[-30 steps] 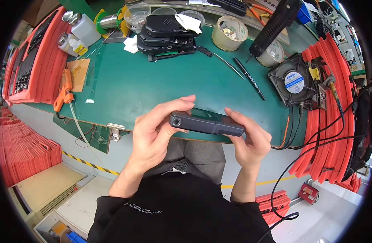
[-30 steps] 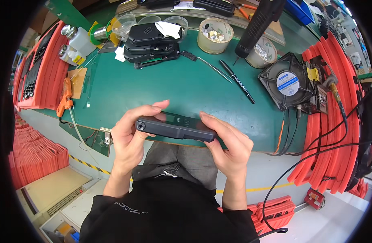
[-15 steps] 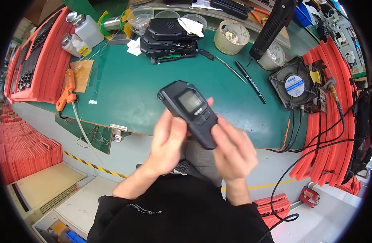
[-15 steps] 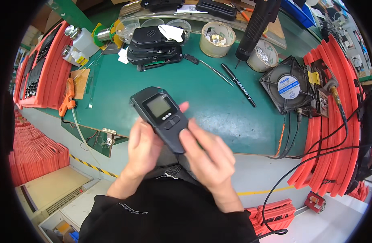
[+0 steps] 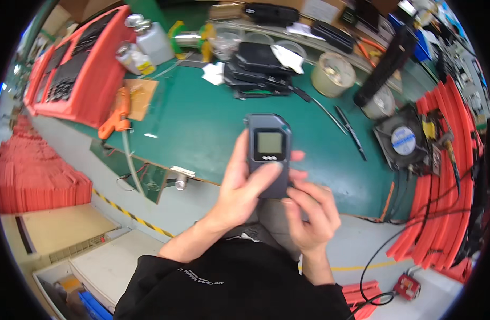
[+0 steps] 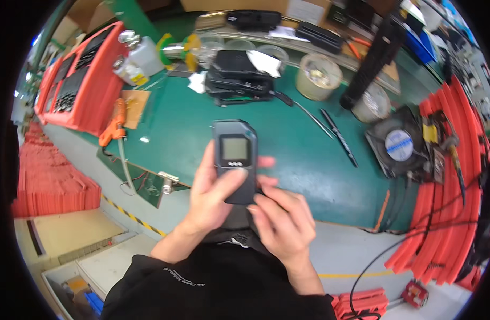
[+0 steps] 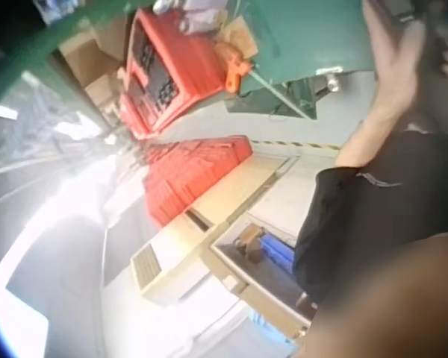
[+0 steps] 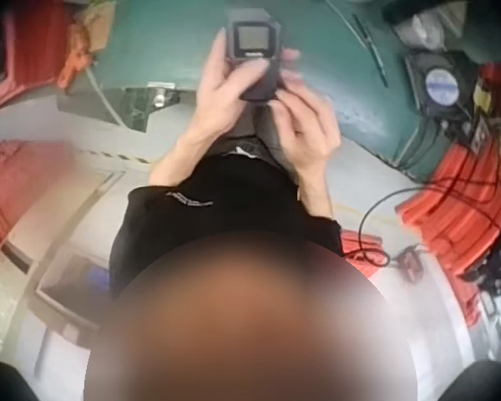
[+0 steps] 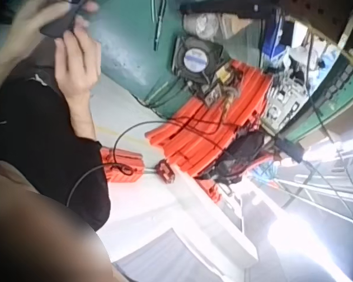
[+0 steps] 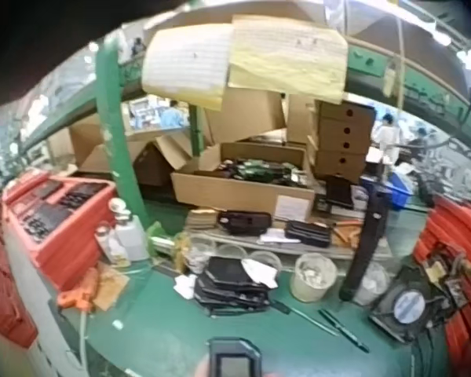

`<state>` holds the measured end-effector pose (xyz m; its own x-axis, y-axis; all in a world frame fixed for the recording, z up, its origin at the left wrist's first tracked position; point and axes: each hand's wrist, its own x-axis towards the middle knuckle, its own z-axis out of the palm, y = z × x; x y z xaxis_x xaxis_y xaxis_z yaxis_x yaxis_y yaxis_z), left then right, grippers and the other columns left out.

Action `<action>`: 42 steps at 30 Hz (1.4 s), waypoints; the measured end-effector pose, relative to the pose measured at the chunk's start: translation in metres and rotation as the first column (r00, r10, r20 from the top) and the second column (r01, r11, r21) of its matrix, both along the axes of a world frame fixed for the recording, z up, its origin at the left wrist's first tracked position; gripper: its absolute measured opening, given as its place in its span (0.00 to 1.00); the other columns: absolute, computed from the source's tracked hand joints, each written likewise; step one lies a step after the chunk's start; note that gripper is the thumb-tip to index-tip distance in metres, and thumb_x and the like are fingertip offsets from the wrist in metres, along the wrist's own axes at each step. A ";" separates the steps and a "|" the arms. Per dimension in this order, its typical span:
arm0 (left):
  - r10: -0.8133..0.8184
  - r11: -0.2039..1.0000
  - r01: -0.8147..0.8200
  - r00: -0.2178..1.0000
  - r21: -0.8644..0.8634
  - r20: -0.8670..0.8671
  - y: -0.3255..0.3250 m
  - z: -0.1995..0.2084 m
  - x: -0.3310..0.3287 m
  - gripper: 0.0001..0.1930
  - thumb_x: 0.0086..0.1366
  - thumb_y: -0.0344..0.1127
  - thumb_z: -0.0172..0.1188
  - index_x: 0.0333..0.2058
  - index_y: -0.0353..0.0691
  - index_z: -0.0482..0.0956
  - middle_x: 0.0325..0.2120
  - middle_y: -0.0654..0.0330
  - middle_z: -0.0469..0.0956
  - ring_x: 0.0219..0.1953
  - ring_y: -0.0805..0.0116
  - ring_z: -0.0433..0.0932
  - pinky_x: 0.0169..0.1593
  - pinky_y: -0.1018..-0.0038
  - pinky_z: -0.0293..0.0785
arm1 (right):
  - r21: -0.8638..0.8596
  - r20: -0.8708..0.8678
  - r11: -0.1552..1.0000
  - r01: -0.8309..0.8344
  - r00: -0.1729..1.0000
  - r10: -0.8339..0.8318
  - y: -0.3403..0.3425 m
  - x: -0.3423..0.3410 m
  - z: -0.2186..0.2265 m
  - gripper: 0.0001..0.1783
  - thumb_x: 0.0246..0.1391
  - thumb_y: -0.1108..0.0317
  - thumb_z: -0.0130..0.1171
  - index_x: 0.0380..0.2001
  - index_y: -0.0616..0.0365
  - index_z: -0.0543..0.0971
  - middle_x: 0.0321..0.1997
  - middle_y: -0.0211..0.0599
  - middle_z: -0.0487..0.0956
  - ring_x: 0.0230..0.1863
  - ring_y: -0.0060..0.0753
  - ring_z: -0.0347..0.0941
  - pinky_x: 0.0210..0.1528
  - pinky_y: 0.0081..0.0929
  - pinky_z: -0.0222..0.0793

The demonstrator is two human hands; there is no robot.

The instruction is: Assembling and inspecting handheld electronic devices at a manufacturing workstation.

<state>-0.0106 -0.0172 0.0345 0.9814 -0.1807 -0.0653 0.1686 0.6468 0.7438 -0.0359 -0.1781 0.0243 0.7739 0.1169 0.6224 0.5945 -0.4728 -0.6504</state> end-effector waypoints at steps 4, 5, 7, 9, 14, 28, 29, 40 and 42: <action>-0.018 0.999 0.018 1.000 0.028 -0.003 0.001 -0.002 0.005 0.32 0.73 0.26 0.55 0.70 0.41 0.51 0.53 0.49 0.76 0.51 0.58 0.82 0.55 0.63 0.81 | 0.050 -0.129 0.998 0.026 0.991 -0.019 0.004 -0.006 0.003 0.06 0.53 0.79 0.62 0.35 0.66 0.81 0.30 0.44 0.82 0.30 0.37 0.78 0.34 0.30 0.71; -0.005 1.000 0.004 1.000 -0.015 -0.002 -0.002 -0.002 0.004 0.31 0.72 0.26 0.55 0.69 0.40 0.53 0.53 0.46 0.76 0.53 0.54 0.82 0.56 0.61 0.80 | 0.039 -0.274 0.999 0.022 0.962 -0.011 0.006 -0.007 0.007 0.06 0.54 0.78 0.62 0.36 0.66 0.80 0.29 0.44 0.81 0.29 0.36 0.77 0.33 0.30 0.71; 0.021 0.999 -0.020 0.999 -0.041 0.047 -0.009 -0.004 0.001 0.34 0.73 0.27 0.54 0.71 0.40 0.46 0.55 0.47 0.74 0.55 0.56 0.80 0.56 0.62 0.78 | -0.008 -0.537 1.000 0.017 0.843 -0.018 0.007 -0.009 0.012 0.06 0.57 0.74 0.60 0.37 0.66 0.79 0.26 0.43 0.80 0.28 0.35 0.76 0.33 0.28 0.70; 0.051 0.999 -0.049 0.993 -0.020 0.105 -0.011 -0.004 -0.004 0.39 0.74 0.26 0.52 0.75 0.42 0.38 0.55 0.51 0.73 0.56 0.61 0.79 0.56 0.66 0.78 | -0.006 -0.479 0.998 -0.069 0.876 0.058 0.003 -0.010 -0.002 0.07 0.62 0.71 0.57 0.38 0.66 0.77 0.23 0.39 0.78 0.25 0.27 0.74 0.30 0.25 0.67; -0.120 0.935 -0.010 0.931 0.354 0.344 -0.002 0.006 -0.008 0.45 0.71 0.23 0.52 0.75 0.38 0.28 0.57 0.49 0.71 0.54 0.64 0.75 0.62 0.68 0.69 | 0.208 -0.489 0.975 -0.072 0.856 0.168 -0.002 -0.011 -0.022 0.10 0.62 0.69 0.62 0.37 0.66 0.75 0.21 0.36 0.77 0.21 0.21 0.71 0.25 0.24 0.67; -0.181 0.952 0.097 0.944 0.291 0.277 -0.002 0.018 -0.011 0.46 0.71 0.27 0.55 0.76 0.45 0.31 0.60 0.48 0.71 0.54 0.64 0.78 0.57 0.68 0.74 | 0.486 -0.519 0.874 -0.017 0.798 0.305 -0.014 -0.020 -0.026 0.12 0.66 0.66 0.60 0.39 0.66 0.76 0.25 0.28 0.78 0.23 0.16 0.72 0.24 0.16 0.66; -0.169 0.914 -0.003 0.906 0.406 0.387 -0.002 0.011 -0.009 0.45 0.71 0.26 0.55 0.76 0.44 0.33 0.59 0.49 0.71 0.54 0.65 0.77 0.56 0.68 0.75 | 0.489 -0.558 0.872 0.010 0.773 0.303 -0.010 -0.022 -0.018 0.11 0.65 0.67 0.61 0.37 0.68 0.77 0.25 0.30 0.80 0.24 0.17 0.75 0.26 0.17 0.70; -0.162 0.888 0.022 0.950 0.460 0.267 -0.018 -0.003 -0.010 0.27 0.74 0.37 0.50 0.65 0.34 0.53 0.52 0.43 0.77 0.48 0.54 0.81 0.52 0.60 0.80 | 0.668 -0.542 0.741 -0.066 0.640 0.545 -0.013 0.001 -0.023 0.10 0.68 0.69 0.57 0.48 0.62 0.77 0.30 0.28 0.79 0.27 0.17 0.75 0.28 0.18 0.70; -0.233 0.858 0.104 0.952 0.502 0.201 -0.026 0.005 -0.015 0.26 0.75 0.36 0.49 0.66 0.33 0.55 0.52 0.46 0.77 0.41 0.66 0.79 0.46 0.69 0.78 | 0.759 -0.490 0.651 0.007 0.664 0.565 -0.015 0.001 -0.027 0.12 0.69 0.67 0.56 0.50 0.61 0.76 0.26 0.26 0.77 0.25 0.15 0.73 0.26 0.18 0.68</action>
